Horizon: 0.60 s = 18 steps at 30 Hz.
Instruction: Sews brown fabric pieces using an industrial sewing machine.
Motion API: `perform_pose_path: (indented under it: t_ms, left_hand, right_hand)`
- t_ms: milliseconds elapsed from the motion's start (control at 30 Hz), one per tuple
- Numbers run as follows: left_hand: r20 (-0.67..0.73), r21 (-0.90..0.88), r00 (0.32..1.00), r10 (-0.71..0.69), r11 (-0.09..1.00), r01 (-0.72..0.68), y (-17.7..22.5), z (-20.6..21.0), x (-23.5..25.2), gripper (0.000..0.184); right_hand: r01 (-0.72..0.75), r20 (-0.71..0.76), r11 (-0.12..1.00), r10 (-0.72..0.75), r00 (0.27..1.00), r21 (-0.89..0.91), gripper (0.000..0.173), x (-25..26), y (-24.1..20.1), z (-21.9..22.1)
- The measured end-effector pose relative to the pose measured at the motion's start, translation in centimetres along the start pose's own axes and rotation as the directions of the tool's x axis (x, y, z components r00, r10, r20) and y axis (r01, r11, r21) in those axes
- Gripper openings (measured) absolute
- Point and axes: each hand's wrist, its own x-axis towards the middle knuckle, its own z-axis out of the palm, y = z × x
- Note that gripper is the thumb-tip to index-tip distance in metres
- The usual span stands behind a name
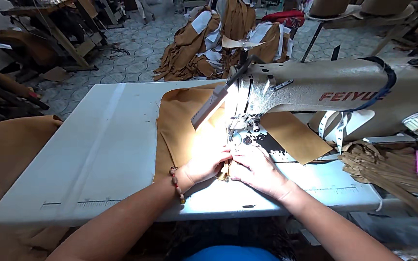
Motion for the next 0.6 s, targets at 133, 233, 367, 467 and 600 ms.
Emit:
perform_pose_path:
  t_ms: [133,233,367,467,600]
  left_hand:
    - [0.03,0.086,1.0,-0.008,0.996,0.005,1.3,-0.4,0.2,0.031]
    - [0.038,0.055,0.999,-0.018,0.998,0.016,2.6,-0.2,-0.7,0.029]
    - [-0.019,-0.047,0.998,-0.054,0.997,0.053,1.6,0.0,-1.1,0.033]
    - [0.005,-0.095,0.996,-0.089,0.992,0.089,0.2,-0.2,-0.2,0.03]
    - [0.037,-0.129,0.994,-0.1,0.986,0.104,-1.5,-0.5,1.1,0.027]
  right_hand:
    - [0.03,0.001,0.999,-0.03,1.0,-0.016,0.049,0.3,0.0,-0.2]
    - [0.083,-0.014,0.996,-0.083,0.996,-0.026,0.046,0.3,0.4,-0.1]
    - [0.105,-0.021,0.994,-0.105,0.994,-0.022,0.046,0.9,0.9,-0.1]
    - [0.042,0.052,0.999,-0.041,0.998,-0.023,0.046,1.9,0.9,-0.7]
    - [-0.022,0.074,0.999,0.025,0.997,-0.042,0.042,3.0,1.0,-0.9]
